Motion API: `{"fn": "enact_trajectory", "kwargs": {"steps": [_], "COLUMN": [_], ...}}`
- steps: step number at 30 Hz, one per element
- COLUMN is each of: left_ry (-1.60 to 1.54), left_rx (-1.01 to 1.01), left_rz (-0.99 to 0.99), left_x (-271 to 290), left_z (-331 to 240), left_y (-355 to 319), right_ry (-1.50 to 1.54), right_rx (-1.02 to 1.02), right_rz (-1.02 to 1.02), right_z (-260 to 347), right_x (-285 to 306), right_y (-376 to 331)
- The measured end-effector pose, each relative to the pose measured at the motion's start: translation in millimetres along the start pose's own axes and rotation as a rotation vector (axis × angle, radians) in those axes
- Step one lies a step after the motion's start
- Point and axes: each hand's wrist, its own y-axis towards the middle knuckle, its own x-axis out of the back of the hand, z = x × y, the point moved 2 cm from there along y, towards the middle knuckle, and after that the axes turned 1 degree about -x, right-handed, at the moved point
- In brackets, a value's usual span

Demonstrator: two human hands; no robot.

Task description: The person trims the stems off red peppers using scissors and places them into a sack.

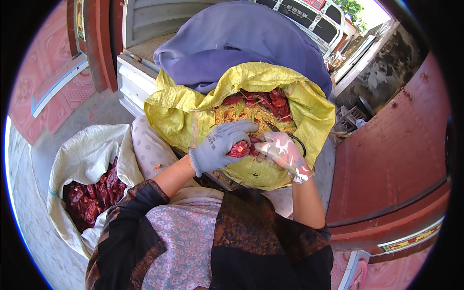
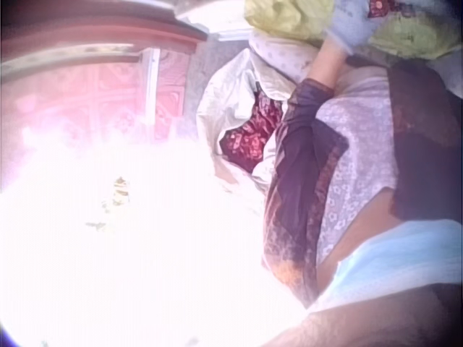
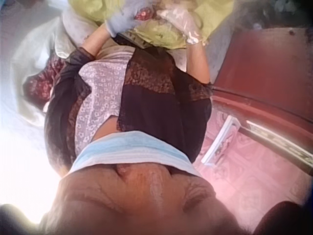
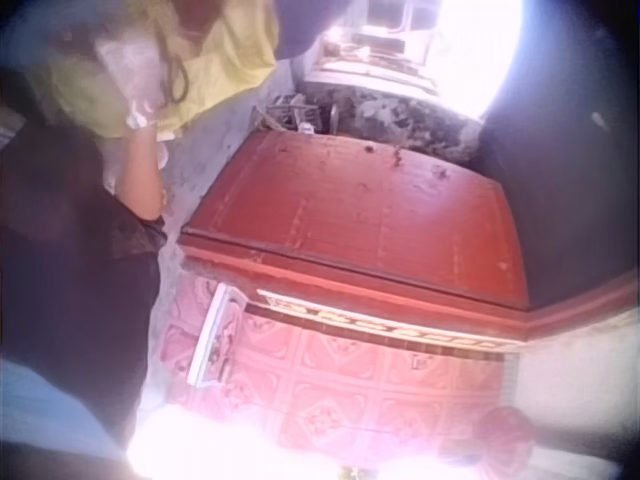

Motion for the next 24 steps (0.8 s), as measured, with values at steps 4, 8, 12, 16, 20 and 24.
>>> {"fn": "enact_trajectory", "kwargs": {"steps": [4, 8, 12, 16, 20, 24], "left_ry": [-0.199, -0.907, -1.009, -0.983, -0.953, -0.921], "left_rx": [0.393, 0.646, 0.740, 0.648, 0.657, 0.660], "left_rz": [0.128, -0.127, -0.027, -0.067, -0.073, -0.053], "left_x": [-1, -5, -2, -4, -10, -10], "left_z": [-2, 10, 8, 5, 9, 7], "left_y": [-8, -14, -19, -19, -25, -23], "right_ry": [0.193, 0.282, 0.057, 0.004, -0.296, -0.466], "right_rx": [-0.075, 0.078, 0.369, 0.508, 0.680, 0.673], "right_rz": [-0.037, -0.197, -0.527, -0.512, -0.555, -0.618], "right_z": [23, 29, 26, 14, 25, 32], "right_x": [-11, -26, -43, -38, -41, -46], "right_y": [-3, -5, -9, 2, -5, -11]}}
